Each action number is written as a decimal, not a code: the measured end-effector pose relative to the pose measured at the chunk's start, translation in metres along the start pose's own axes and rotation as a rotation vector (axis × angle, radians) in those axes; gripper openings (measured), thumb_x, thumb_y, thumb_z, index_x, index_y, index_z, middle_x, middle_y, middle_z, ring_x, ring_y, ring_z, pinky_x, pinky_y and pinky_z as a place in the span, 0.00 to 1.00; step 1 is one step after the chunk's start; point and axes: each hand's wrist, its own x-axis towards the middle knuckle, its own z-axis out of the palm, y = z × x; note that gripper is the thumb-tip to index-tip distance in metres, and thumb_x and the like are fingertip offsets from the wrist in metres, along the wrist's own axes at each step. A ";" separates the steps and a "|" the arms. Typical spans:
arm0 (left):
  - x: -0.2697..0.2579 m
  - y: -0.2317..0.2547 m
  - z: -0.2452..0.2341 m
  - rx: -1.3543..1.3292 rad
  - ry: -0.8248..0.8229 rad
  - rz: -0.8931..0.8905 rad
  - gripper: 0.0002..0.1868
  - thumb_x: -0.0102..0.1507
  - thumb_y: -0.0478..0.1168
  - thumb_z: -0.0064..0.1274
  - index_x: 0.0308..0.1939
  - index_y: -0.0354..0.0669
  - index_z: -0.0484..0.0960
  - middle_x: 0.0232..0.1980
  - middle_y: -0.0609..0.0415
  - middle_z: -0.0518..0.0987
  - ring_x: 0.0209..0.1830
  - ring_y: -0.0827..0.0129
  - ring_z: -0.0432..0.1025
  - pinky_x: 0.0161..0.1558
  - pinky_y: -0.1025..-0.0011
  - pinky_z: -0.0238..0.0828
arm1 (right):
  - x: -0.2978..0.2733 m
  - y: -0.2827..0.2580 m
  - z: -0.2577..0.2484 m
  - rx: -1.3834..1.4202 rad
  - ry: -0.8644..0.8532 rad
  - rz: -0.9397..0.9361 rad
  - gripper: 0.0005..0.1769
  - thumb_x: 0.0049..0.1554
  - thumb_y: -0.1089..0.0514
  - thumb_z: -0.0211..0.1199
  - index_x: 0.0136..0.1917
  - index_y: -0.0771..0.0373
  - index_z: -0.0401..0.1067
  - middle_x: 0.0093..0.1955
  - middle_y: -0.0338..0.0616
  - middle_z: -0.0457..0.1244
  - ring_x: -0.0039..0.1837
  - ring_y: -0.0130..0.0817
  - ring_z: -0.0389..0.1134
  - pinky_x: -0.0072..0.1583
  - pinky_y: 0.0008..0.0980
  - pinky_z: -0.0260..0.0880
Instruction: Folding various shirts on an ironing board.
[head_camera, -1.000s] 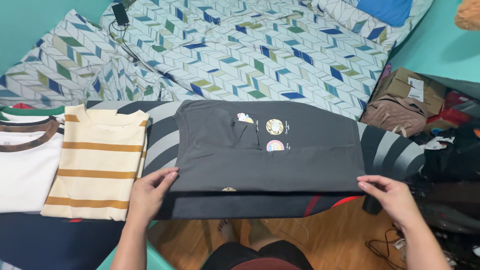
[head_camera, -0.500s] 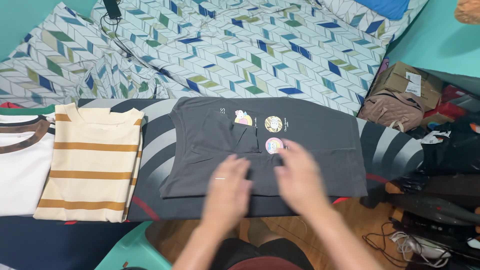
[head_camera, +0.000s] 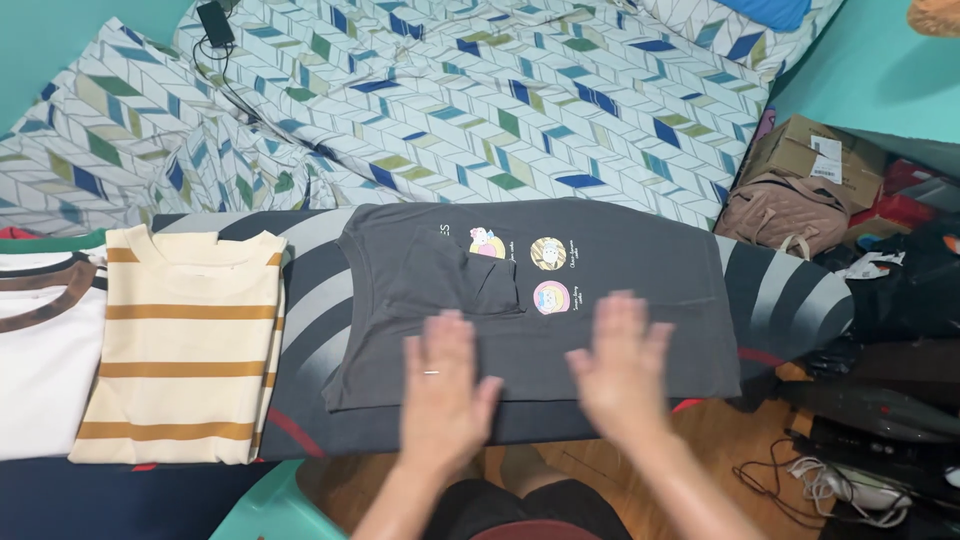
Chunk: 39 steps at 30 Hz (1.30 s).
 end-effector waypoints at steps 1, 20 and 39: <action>-0.003 0.003 0.003 -0.002 -0.002 0.000 0.42 0.62 0.55 0.46 0.72 0.30 0.60 0.77 0.35 0.58 0.79 0.45 0.49 0.73 0.42 0.39 | -0.004 0.001 -0.001 -0.001 -0.002 0.001 0.45 0.64 0.39 0.42 0.81 0.72 0.42 0.85 0.63 0.36 0.85 0.58 0.34 0.76 0.71 0.30; 0.132 -0.087 0.011 -0.320 -0.371 -0.582 0.28 0.58 0.44 0.64 0.60 0.40 0.78 0.54 0.45 0.82 0.55 0.54 0.77 0.56 0.61 0.73 | 0.129 -0.041 0.007 0.823 -0.358 0.417 0.28 0.50 0.56 0.72 0.64 0.61 0.72 0.47 0.43 0.72 0.45 0.31 0.73 0.52 0.30 0.73; 0.023 0.015 -0.011 -0.280 -0.029 0.008 0.27 0.63 0.43 0.52 0.65 0.34 0.72 0.70 0.44 0.69 0.76 0.48 0.56 0.74 0.49 0.46 | 0.027 -0.060 -0.025 0.487 -0.063 -0.210 0.29 0.57 0.61 0.58 0.72 0.60 0.65 0.77 0.50 0.55 0.78 0.48 0.54 0.74 0.50 0.52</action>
